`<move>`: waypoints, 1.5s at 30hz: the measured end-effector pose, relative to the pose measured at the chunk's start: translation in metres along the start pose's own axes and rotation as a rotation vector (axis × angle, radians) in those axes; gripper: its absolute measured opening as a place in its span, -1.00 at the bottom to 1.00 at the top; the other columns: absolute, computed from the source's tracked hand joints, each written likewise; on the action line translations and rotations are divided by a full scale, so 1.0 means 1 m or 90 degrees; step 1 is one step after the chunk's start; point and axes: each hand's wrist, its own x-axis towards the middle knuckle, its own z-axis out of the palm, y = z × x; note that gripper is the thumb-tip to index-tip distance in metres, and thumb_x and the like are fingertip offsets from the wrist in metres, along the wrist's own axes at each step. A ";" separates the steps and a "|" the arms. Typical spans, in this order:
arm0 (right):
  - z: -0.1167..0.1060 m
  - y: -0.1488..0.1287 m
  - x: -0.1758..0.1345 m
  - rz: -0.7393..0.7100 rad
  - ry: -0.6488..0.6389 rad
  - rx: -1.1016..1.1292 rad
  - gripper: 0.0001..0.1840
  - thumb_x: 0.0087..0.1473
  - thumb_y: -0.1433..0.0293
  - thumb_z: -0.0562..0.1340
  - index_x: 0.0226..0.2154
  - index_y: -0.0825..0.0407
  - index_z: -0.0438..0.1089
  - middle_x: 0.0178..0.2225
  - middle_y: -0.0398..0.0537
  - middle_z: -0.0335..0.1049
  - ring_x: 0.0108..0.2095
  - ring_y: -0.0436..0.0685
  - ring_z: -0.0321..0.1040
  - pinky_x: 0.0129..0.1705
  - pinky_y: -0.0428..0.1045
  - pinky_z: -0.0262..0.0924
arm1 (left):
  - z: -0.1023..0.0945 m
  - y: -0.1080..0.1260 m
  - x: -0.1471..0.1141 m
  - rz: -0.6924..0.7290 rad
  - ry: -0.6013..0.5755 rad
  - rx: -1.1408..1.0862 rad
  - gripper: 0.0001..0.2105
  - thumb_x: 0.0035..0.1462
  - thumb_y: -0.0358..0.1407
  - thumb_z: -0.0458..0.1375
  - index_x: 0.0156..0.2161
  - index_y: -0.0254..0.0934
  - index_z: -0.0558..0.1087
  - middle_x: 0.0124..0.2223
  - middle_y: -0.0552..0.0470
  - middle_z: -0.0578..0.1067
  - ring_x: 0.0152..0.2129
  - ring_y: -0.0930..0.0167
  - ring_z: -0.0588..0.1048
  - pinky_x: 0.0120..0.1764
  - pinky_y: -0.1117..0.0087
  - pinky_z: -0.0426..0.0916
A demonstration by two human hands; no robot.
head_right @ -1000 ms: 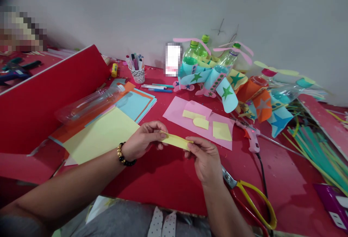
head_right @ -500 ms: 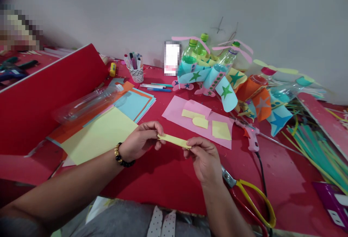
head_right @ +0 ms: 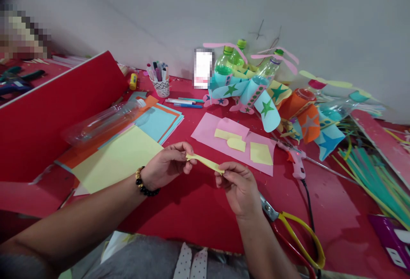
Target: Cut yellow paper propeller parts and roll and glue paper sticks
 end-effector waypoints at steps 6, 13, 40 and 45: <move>0.004 0.000 -0.002 0.084 -0.004 0.071 -0.85 -0.29 0.51 0.32 -0.50 0.07 0.53 -0.61 -0.06 0.43 -0.65 -0.07 0.26 -0.59 -0.18 0.17 | 0.008 -0.001 -0.002 0.028 -0.056 0.079 -0.49 -0.15 -0.53 0.24 -0.02 -0.21 0.36 -0.44 0.11 0.47 -0.54 0.49 0.46 -0.42 0.48 0.40; 0.011 0.006 -0.005 0.147 -0.111 0.083 -0.81 -0.19 0.48 0.34 -0.37 0.06 0.52 -0.51 -0.06 0.48 -0.57 -0.06 0.34 -0.54 -0.18 0.21 | 0.016 -0.014 -0.002 0.112 -0.009 0.275 -0.83 -0.08 -0.36 0.31 -0.32 -0.39 0.52 -0.38 0.01 0.51 -0.46 0.53 0.42 -0.37 0.55 0.32; 0.012 0.013 -0.013 -0.117 -0.058 -0.358 -0.82 0.06 0.30 0.25 -0.48 0.06 0.42 -0.57 -0.14 0.42 -0.59 -0.04 0.34 -0.51 -0.13 0.21 | 0.011 -0.023 0.001 0.022 0.051 0.218 -0.79 -0.09 -0.25 0.31 -0.45 -0.42 0.50 -0.52 0.03 0.45 -0.67 0.59 0.30 -0.56 0.52 0.22; 0.011 0.012 -0.011 -0.095 -0.094 -0.417 -0.77 0.07 0.27 0.24 -0.50 0.08 0.42 -0.57 -0.12 0.43 -0.60 -0.05 0.32 -0.54 -0.14 0.18 | 0.011 -0.023 0.000 0.016 0.043 0.246 -0.77 -0.08 -0.24 0.30 -0.44 -0.44 0.51 -0.53 -0.01 0.46 -0.66 0.56 0.30 -0.55 0.50 0.21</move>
